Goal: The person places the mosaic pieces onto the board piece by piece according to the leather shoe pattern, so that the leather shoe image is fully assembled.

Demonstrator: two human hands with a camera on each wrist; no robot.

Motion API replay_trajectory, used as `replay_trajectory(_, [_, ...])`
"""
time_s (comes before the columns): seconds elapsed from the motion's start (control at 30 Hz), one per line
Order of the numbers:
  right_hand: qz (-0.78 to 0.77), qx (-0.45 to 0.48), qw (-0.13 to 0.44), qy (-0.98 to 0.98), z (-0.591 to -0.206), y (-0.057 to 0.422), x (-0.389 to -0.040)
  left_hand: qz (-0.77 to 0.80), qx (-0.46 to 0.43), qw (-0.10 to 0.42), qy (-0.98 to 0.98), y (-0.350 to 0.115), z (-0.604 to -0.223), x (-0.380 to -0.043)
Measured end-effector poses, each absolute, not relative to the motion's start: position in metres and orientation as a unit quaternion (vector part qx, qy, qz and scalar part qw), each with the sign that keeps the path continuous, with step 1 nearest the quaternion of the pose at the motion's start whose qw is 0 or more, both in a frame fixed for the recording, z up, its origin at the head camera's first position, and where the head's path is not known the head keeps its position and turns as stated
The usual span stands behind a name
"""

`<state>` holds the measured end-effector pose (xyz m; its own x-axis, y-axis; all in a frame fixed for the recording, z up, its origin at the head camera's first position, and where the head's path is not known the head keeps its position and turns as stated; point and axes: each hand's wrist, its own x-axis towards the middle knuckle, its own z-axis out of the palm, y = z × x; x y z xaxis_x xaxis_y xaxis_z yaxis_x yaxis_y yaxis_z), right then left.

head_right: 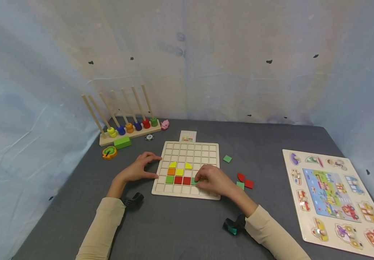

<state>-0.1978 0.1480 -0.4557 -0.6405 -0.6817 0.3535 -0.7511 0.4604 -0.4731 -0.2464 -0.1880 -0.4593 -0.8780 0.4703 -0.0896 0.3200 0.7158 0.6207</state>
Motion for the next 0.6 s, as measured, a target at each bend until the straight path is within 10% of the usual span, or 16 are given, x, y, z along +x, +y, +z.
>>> replay_trajectory(0.6, [0.315,0.397,0.083,-0.858,-0.443,0.198,-0.194,0.308,0.214,0.122,0.919,-0.188,-0.459,-0.246])
